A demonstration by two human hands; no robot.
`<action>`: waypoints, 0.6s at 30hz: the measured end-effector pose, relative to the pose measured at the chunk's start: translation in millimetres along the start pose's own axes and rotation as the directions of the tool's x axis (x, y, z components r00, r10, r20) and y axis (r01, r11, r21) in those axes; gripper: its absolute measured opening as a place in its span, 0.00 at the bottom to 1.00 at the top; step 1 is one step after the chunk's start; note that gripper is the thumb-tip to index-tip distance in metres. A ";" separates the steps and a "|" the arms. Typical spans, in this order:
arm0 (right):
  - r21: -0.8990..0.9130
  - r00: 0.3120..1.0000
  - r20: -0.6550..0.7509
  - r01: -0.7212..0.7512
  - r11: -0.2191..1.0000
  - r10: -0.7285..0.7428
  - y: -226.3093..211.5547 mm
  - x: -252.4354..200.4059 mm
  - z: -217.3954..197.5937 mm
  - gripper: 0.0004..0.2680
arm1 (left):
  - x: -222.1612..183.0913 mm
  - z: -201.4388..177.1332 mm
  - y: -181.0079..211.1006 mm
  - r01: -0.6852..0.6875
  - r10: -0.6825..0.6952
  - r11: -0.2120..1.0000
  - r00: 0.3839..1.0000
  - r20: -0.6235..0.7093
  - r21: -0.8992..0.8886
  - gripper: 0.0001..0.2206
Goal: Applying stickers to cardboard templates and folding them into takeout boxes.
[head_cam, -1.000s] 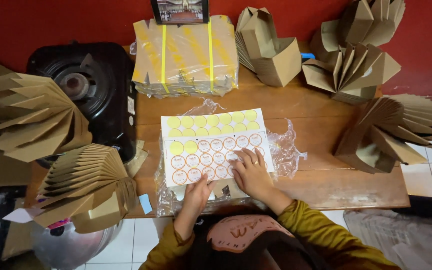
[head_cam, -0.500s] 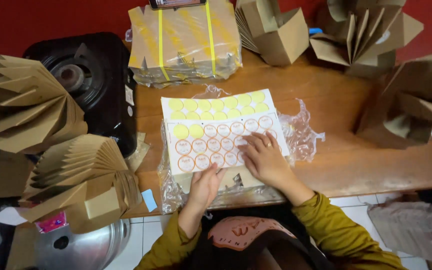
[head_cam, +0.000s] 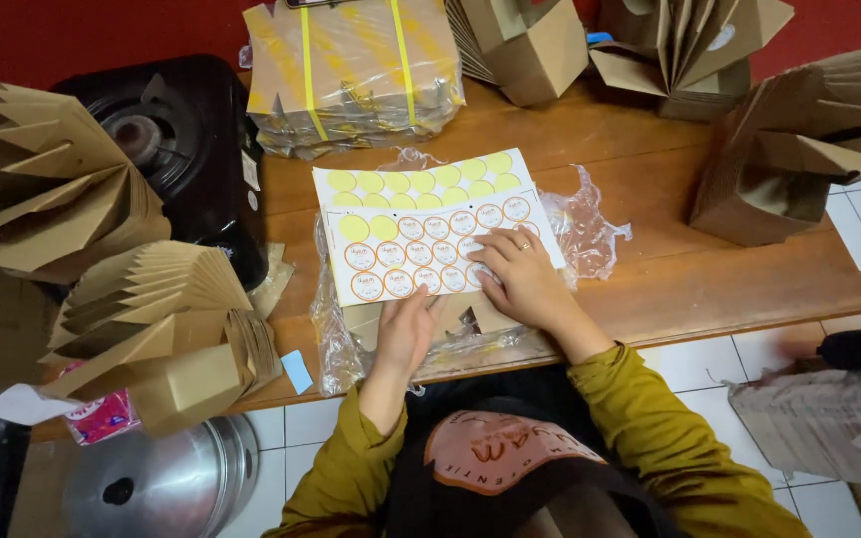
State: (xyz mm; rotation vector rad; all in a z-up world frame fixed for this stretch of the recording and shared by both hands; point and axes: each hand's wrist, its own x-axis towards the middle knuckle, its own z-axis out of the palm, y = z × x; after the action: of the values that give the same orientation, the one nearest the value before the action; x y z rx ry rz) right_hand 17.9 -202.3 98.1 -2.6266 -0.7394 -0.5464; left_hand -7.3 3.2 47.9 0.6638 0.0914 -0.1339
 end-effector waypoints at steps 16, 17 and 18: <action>-0.014 1.000 0.004 0.013 1.000 -0.013 -0.1 -0.6 0.3 0.08 | 15.6 -39.4 -25.9 0.014 -0.014 1.000 1.000 -0.028 -0.003 0.28; -0.007 1.000 0.014 0.000 1.000 0.000 -0.4 0.0 0.2 0.08 | 16.4 -39.5 -25.7 0.018 -0.019 1.000 0.999 -0.038 -0.015 0.28; 0.001 1.000 0.023 -0.013 1.000 0.013 -0.7 0.6 0.1 0.08 | 17.1 -39.6 -25.5 0.022 -0.024 0.999 0.999 -0.048 -0.027 0.27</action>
State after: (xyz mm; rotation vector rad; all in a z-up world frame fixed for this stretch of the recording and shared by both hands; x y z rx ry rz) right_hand 18.0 -201.4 98.5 -2.6393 -0.7287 -0.5130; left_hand 4.0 6.2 -0.7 0.6394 0.1472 -0.1386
